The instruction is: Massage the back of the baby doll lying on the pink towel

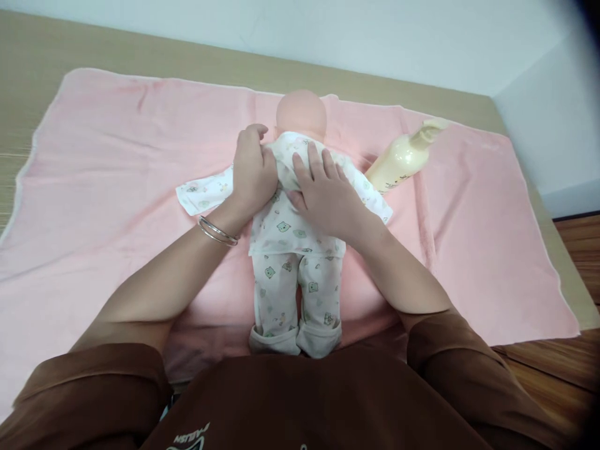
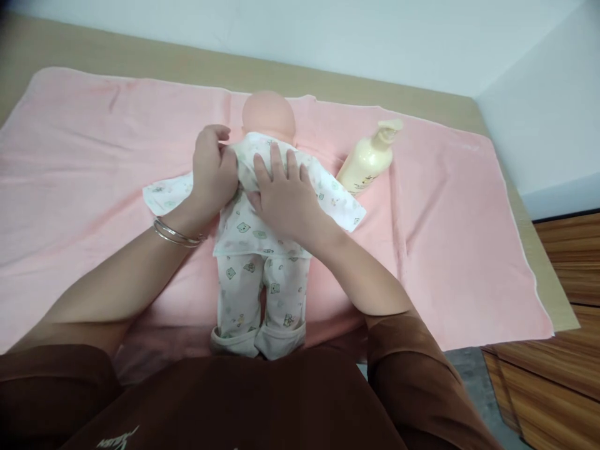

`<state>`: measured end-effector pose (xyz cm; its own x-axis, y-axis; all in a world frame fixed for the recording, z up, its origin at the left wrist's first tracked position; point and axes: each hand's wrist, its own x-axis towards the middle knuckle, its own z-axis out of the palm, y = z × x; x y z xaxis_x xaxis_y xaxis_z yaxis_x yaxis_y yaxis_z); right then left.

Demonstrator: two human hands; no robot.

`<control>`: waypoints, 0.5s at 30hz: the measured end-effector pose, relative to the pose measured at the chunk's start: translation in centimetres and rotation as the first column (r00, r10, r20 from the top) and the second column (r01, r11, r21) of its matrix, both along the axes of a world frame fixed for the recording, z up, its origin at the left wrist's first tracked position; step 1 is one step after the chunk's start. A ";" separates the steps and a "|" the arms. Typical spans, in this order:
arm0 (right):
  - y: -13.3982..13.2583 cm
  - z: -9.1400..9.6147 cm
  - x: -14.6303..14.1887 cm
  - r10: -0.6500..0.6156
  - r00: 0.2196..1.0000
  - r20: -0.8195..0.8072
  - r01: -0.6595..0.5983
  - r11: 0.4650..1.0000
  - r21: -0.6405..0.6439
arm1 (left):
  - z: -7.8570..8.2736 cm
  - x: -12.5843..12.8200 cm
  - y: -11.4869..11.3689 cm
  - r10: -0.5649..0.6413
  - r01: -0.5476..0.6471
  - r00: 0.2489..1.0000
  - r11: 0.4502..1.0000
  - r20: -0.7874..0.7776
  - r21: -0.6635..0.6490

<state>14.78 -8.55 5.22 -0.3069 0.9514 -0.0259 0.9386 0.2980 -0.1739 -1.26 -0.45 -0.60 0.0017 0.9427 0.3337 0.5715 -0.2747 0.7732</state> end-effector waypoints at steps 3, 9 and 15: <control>-1.4 2.3 1.2 0.142 0.987 0.079 -0.139 0.989 -0.040 | 1.0 0.1 -0.3 0.007 -0.008 0.994 1.000 0.112 0.014; -2.7 8.5 6.7 0.195 0.967 -0.163 -0.204 0.978 -0.042 | 5.1 4.4 -1.8 -0.173 0.168 0.901 0.985 0.397 0.049; 0.2 9.0 11.1 0.015 0.891 -0.454 0.218 0.863 0.456 | 11.3 11.7 -2.2 -0.070 0.524 0.572 0.798 0.817 -0.298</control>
<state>25.93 -8.34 14.23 -0.0766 0.8295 0.5533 0.8319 0.3590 -0.4231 10.48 -2.67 10.69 0.2840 0.9519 -0.1154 -0.3053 0.2039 0.9302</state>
